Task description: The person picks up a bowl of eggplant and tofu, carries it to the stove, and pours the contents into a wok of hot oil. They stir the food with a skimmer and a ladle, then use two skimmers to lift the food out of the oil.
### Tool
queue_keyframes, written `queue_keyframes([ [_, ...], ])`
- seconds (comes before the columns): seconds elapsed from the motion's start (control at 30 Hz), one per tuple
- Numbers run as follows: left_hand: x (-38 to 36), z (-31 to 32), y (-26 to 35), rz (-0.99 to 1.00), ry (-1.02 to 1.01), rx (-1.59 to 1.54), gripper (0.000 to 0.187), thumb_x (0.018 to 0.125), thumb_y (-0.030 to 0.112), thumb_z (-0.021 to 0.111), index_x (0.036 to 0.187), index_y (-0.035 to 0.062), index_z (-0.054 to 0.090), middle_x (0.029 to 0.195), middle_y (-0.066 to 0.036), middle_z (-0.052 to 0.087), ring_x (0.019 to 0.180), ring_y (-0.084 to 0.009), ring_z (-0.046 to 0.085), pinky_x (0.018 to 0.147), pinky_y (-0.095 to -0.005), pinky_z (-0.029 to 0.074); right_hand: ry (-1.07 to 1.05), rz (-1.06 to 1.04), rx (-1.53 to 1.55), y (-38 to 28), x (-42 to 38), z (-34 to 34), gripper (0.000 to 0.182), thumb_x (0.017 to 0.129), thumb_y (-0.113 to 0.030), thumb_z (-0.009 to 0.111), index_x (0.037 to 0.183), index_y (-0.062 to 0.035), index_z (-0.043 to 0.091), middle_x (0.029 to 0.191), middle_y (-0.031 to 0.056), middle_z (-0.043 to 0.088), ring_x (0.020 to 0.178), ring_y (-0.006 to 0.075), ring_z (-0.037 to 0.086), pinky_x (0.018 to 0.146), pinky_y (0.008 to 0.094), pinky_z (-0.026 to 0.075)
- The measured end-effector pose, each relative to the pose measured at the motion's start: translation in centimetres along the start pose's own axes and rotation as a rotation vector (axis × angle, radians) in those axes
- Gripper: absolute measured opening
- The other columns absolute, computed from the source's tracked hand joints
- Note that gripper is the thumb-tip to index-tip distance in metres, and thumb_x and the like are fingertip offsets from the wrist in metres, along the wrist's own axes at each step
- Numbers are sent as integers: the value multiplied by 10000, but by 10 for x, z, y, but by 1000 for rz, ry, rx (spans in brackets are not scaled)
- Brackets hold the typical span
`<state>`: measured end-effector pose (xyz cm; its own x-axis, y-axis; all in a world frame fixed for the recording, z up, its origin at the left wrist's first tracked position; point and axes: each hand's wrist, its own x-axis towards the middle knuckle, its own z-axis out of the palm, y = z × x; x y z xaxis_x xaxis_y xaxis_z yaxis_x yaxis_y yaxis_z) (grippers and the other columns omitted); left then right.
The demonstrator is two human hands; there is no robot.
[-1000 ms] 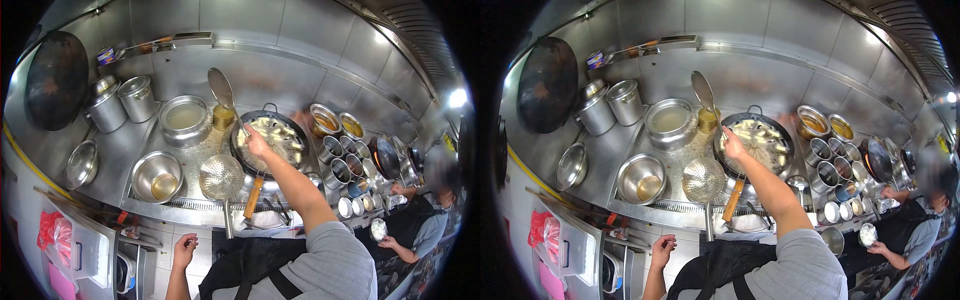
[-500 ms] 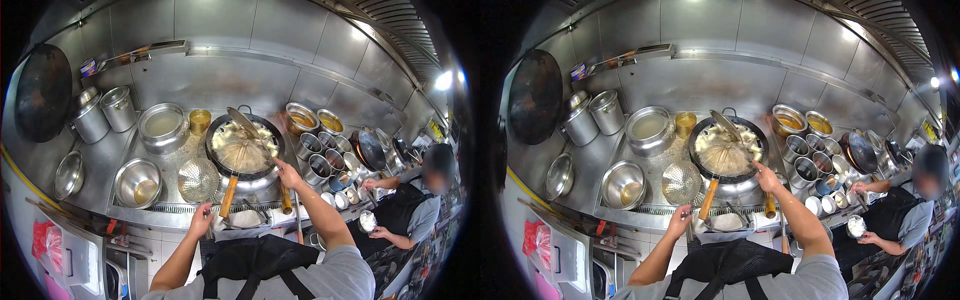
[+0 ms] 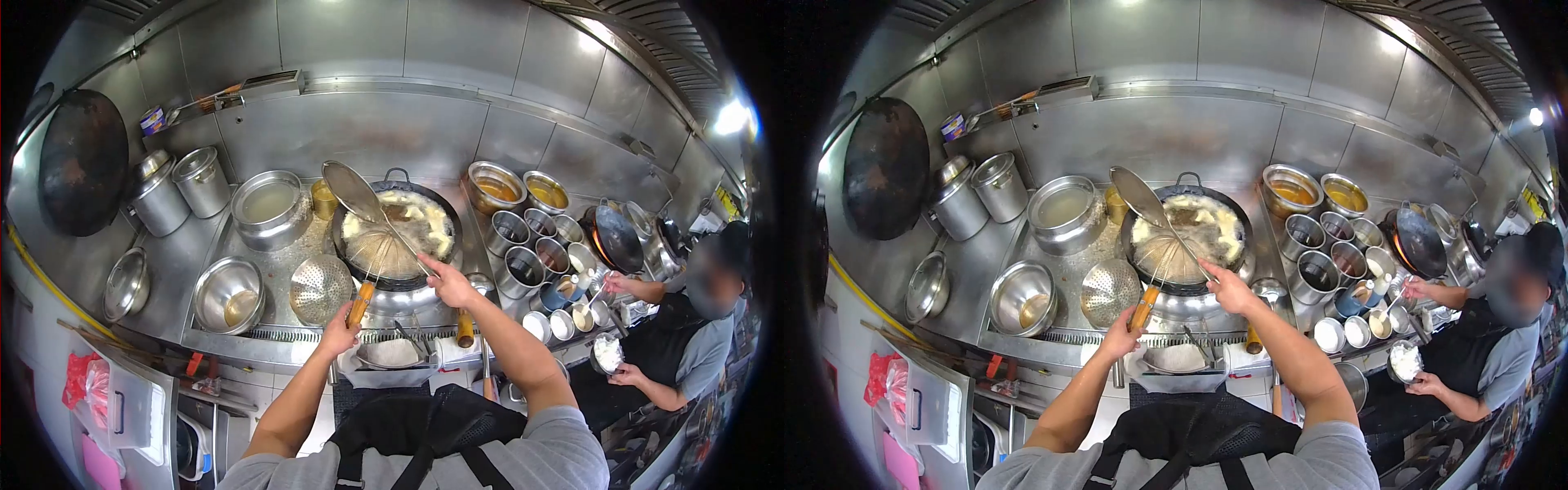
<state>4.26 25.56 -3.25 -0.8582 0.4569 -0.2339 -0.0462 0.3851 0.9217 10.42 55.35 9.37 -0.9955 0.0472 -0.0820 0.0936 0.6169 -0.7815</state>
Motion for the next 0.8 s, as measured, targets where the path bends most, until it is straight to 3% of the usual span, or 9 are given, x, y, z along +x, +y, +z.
queue_keyframes([
  [0.07, -11, -8, 20, -5, 15, 42, 646, 928, 63, 635, 1512, 93, 359, 1045, -170, 687, 649, -183, 660, 565, -335, 555, -46, 33, 38, 8, 7, 6, 616, 954, -41, 534, 1536, -153, 365, 1447, 234, 507, 1341, 364, 497, 1111, 354, 375],
  [0.1, -12, -10, 24, 34, 15, 68, 632, 928, 69, 638, 1506, 92, 384, 1079, -173, 691, 655, -187, 665, 574, -331, 559, 33, -178, -50, 38, 19, 15, 630, 945, -34, 534, 1537, -156, 359, 1448, 234, 503, 1324, 380, 506, 1107, 371, 390],
  [0.2, -21, -16, 54, -1, 23, 209, 581, 931, 110, 638, 1483, 122, 460, 1101, -198, 703, 712, -202, 686, 641, -342, 577, 66, -132, -179, 62, 29, 18, 639, 940, -30, 530, 1540, -158, 351, 1449, 228, 500, 1318, 392, 503, 1103, 389, 400],
  [0.27, -18, -17, 52, -13, 53, 298, 569, 918, 147, 638, 1467, 160, 489, 1069, -240, 705, 837, -295, 716, 768, -401, 581, 79, -106, -154, 79, 31, 14, 638, 941, -32, 528, 1540, -163, 351, 1452, 223, 499, 1318, 396, 498, 1104, 395, 400],
  [0.3, -16, -17, 47, -16, 53, 305, 569, 918, 147, 638, 1467, 160, 489, 1069, -240, 705, 837, -295, 716, 768, -401, 581, 91, -79, -135, 83, 29, 10, 637, 942, -34, 526, 1540, -168, 351, 1455, 217, 497, 1318, 400, 494, 1105, 401, 400],
  [0.37, -13, -18, 37, 149, 187, 550, 559, 894, 169, 645, 1439, 182, 523, 1070, -262, 693, 973, -392, 688, 893, -452, 541, 118, -29, -95, 91, 23, 5, 634, 943, -36, 526, 1538, -174, 355, 1455, 214, 498, 1319, 397, 495, 1106, 397, 399],
  [0.47, -14, -18, 37, 120, 221, 559, 556, 877, 172, 652, 1422, 176, 541, 1125, -266, 670, 1062, -438, 641, 944, -477, 510, 171, 29, -46, 97, 12, -6, 621, 950, -43, 525, 1532, -190, 371, 1455, 208, 502, 1321, 394, 495, 1102, 392, 400],
  [0.6, -21, -11, 43, 157, 279, 582, 560, 866, 144, 671, 1412, 182, 552, 1157, -272, 656, 1053, -425, 648, 937, -474, 515, 309, 11, 28, 110, 5, -29, 600, 948, -23, 514, 1521, -158, 402, 1413, 248, 534, 1304, 388, 520, 1091, 363, 392],
  [0.8, -18, -1, 32, 185, 303, 610, 584, 857, 134, 683, 1421, 175, 540, 1100, -274, 673, 1013, -430, 656, 893, -487, 523, 428, 26, -64, 106, -8, -63, 624, 938, -50, 516, 1533, -158, 362, 1374, 265, 544, 1242, 445, 536, 1056, 431, 428],
])
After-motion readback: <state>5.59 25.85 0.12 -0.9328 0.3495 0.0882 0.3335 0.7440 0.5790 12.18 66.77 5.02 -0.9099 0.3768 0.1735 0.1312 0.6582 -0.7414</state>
